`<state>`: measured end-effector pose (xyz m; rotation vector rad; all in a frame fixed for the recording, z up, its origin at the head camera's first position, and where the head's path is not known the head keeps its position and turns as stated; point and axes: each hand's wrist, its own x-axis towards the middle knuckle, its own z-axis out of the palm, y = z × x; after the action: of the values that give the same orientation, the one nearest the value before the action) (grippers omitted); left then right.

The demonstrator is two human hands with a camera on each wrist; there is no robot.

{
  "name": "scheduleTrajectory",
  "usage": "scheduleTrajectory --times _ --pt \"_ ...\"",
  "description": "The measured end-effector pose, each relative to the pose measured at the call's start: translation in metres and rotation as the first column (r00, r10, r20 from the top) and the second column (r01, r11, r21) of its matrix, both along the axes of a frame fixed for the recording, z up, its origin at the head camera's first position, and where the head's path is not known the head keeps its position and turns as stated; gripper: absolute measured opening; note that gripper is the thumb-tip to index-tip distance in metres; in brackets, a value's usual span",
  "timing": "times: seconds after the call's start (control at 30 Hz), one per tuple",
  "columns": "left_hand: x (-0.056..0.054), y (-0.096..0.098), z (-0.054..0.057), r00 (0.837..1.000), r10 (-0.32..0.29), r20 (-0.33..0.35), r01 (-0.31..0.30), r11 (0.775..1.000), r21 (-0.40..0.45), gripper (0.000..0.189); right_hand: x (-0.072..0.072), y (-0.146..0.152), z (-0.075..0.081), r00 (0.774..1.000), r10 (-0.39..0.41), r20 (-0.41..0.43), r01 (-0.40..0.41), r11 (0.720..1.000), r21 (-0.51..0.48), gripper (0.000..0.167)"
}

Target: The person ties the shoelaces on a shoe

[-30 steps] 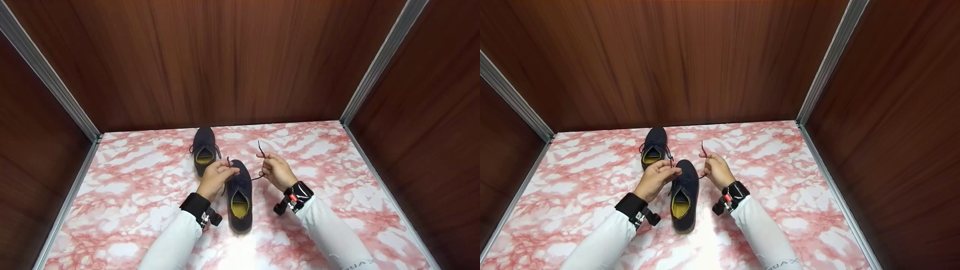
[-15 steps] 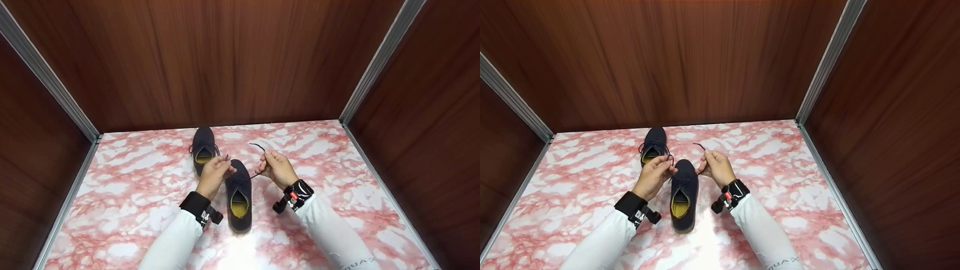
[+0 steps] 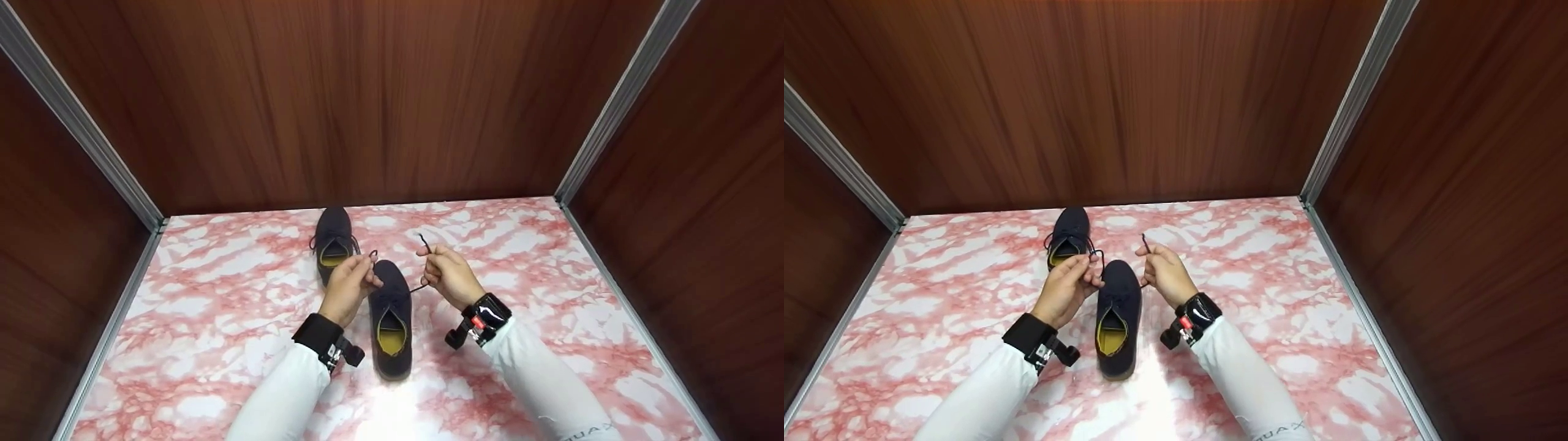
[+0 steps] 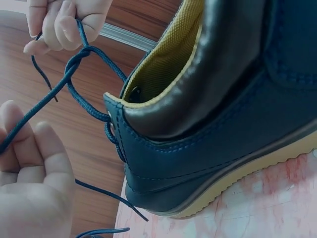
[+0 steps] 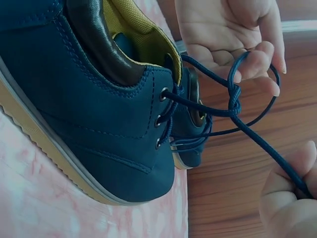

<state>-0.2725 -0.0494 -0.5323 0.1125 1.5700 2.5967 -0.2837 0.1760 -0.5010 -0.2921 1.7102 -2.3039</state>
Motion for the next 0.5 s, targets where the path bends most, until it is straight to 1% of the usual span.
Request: scheduleTrajectory --times 0.1,0.2,0.3,0.4,0.47,0.5 --pt "0.0005 -0.0008 0.0013 1.0 -0.009 0.007 0.009 0.999 0.035 0.02 -0.0007 0.0013 0.0003 0.998 0.044 -0.047 -0.042 0.998 0.039 0.029" --pt "0.0007 -0.002 0.0017 1.0 -0.017 0.013 0.016 0.998 0.054 0.019 -0.0019 0.0029 -0.0004 0.997 0.059 -0.045 -0.057 0.997 0.042 0.033" --pt "0.0011 -0.0034 0.0018 1.0 -0.011 0.023 0.01 0.999 0.035 0.019 -0.0031 0.0047 -0.0019 0.999 0.04 -0.027 -0.04 0.999 0.023 0.033" --pt "0.0013 -0.0047 0.0006 1.0 -0.004 0.025 0.004 1.0 0.002 0.016 -0.0041 0.0062 -0.0036 0.999 0.007 -0.032 -0.006 1.0 0.025 0.035" --pt "0.0016 -0.0058 -0.0008 1.0 -0.001 0.02 0.002 1.0 -0.013 0.015 -0.0051 0.0067 -0.0048 0.999 -0.012 -0.035 0.013 0.999 0.034 0.036" --pt "0.0018 -0.0065 -0.0019 1.0 -0.001 0.007 0.001 0.999 -0.033 0.015 -0.0056 0.0072 -0.0055 0.999 -0.024 -0.036 0.025 0.999 0.039 0.036"
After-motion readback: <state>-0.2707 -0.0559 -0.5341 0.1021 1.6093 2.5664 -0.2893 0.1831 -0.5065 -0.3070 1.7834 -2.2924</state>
